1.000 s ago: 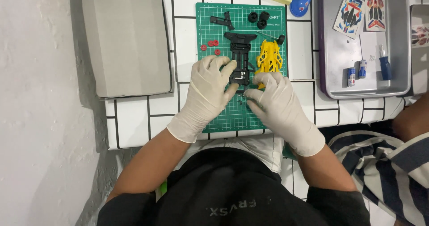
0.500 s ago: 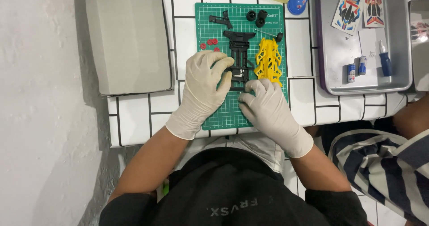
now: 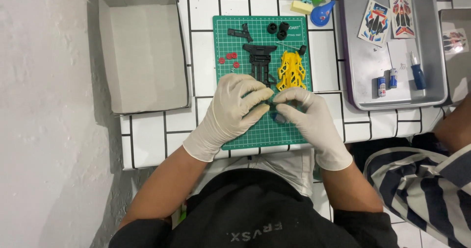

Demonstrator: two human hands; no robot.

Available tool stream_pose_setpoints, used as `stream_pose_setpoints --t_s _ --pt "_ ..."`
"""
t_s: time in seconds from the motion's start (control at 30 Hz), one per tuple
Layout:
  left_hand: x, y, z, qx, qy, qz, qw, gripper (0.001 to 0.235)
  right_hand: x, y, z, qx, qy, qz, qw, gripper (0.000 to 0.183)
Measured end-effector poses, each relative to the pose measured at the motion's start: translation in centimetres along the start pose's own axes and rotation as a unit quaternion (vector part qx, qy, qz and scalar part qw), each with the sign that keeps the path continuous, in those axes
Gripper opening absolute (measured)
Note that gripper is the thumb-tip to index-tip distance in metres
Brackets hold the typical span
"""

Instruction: The person assembles a model kit on a green cutting mat. They pick up various plastic parts, including a black chassis and yellow body pieces, from a tray and arrange them on the mat. The person also handles small red and black components, placing them near the main parts.

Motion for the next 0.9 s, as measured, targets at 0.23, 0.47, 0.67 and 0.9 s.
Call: stream_pose_setpoints --t_s 0.23,0.47,0.67,0.9 --pt "-1.7 1.3 1.7 0.035 0.014 0.009 0.999 0.016 0.3 0.9 1.1 0.108 0.154 -0.045 0.981 0.005" --pt "-1.0 0.4 1.1 0.034 0.023 0.011 0.999 0.018 1.4 1.4 -1.4 0.095 0.133 -0.059 0.985 0.011" --pt "-1.8 1.1 0.8 -0.024 -0.001 -0.037 0.999 0.021 0.7 0.2 -2.5 -0.164 -0.113 0.032 0.98 0.017" --pt "-2.5 2.1 0.7 -0.066 -0.082 -0.09 0.99 0.022 2.0 -0.2 -3.2 -0.284 -0.281 -0.007 0.917 0.015"
Point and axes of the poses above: each hand's wrist, its own y-axis towards the middle knuckle, its own x-axis out of the palm, z = x × y, the point moved 6 cm from there along y, towards the middle knuckle, and after that the axes turned 13 degrees about y, right-handed, at the moved point
